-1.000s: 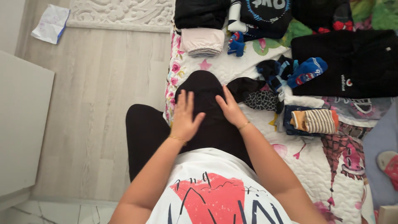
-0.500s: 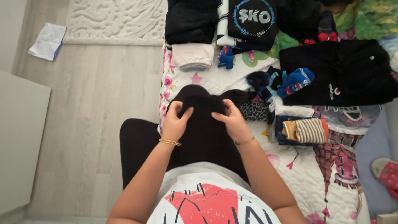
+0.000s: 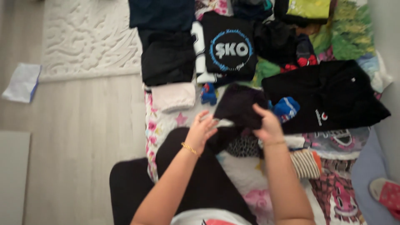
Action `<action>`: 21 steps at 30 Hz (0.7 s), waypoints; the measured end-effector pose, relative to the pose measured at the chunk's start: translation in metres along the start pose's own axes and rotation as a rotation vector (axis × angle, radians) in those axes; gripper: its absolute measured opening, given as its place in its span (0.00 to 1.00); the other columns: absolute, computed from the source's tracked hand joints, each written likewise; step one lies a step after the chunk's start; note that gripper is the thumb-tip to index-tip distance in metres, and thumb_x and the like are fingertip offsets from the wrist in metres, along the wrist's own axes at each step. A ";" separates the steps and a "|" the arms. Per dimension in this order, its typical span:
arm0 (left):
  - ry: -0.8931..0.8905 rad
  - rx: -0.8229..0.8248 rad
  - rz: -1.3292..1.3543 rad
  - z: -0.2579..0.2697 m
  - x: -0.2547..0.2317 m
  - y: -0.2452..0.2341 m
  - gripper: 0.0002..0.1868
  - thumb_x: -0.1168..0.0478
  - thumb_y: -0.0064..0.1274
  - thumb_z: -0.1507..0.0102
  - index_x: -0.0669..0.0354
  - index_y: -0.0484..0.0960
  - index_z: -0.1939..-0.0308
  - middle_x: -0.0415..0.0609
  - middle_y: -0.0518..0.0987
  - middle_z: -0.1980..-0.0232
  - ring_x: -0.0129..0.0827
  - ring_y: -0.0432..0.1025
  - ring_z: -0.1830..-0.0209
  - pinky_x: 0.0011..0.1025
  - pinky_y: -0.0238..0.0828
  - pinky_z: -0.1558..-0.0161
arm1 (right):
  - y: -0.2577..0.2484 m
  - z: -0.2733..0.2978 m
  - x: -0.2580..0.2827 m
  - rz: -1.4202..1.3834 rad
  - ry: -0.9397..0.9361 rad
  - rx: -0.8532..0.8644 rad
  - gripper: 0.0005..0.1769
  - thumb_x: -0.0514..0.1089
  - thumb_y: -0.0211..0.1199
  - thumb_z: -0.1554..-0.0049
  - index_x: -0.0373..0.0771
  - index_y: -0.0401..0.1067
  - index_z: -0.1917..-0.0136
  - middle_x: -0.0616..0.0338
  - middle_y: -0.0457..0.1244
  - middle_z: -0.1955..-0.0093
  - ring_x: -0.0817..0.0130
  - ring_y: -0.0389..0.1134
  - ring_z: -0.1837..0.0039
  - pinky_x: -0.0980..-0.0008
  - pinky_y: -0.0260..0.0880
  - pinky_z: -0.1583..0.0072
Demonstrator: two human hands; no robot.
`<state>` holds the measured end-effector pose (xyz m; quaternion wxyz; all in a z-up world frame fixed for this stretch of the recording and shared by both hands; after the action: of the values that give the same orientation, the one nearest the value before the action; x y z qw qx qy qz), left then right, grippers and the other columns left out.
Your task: Folding various items of clothing including underwear, socks, and shirts on a bed.
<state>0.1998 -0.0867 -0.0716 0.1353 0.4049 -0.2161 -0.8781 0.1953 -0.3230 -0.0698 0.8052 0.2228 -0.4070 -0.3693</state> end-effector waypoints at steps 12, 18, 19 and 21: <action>-0.056 0.129 -0.238 -0.038 0.050 -0.004 0.15 0.51 0.47 0.29 0.57 0.78 0.49 0.47 0.84 0.55 0.26 0.76 0.64 0.25 0.74 0.60 | 0.072 -0.095 0.253 1.571 -1.500 -0.522 0.37 0.26 0.50 0.42 0.39 0.60 0.20 0.49 0.58 0.20 0.48 0.57 0.18 0.49 0.55 0.18; 0.037 0.165 -0.445 -0.036 0.085 0.000 0.13 0.54 0.55 0.32 0.56 0.79 0.48 0.49 0.84 0.53 0.29 0.76 0.61 0.26 0.72 0.60 | 0.007 -0.209 0.214 2.187 -0.441 -0.598 0.53 0.35 0.57 0.51 0.50 0.41 0.16 0.60 0.34 0.14 0.55 0.33 0.15 0.28 0.34 0.26; 0.025 0.161 -0.438 -0.031 0.079 0.004 0.13 0.54 0.55 0.32 0.56 0.79 0.48 0.49 0.84 0.53 0.29 0.76 0.61 0.26 0.72 0.60 | 0.005 -0.204 0.210 2.194 -0.424 -0.593 0.53 0.35 0.57 0.51 0.50 0.41 0.16 0.60 0.34 0.14 0.55 0.33 0.15 0.28 0.34 0.26; 0.561 -0.030 -1.178 -0.009 0.030 0.019 0.15 0.57 0.62 0.38 0.54 0.80 0.49 0.53 0.79 0.47 0.47 0.72 0.47 0.38 0.69 0.46 | 0.003 -0.194 0.203 2.151 -0.415 -0.568 0.53 0.39 0.60 0.49 0.49 0.42 0.16 0.57 0.35 0.13 0.54 0.34 0.15 0.30 0.34 0.25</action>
<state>0.1891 -0.1184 -0.0871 -0.3116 0.6676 0.0977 -0.6691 0.4357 -0.4674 -0.0791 0.6431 -0.4996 -0.4146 0.4061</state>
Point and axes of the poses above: each hand's wrist, its own z-axis away from the middle knuckle, its own y-axis out of the palm, x = y × z, the point moved 8 cm from there along -z, towards the middle knuckle
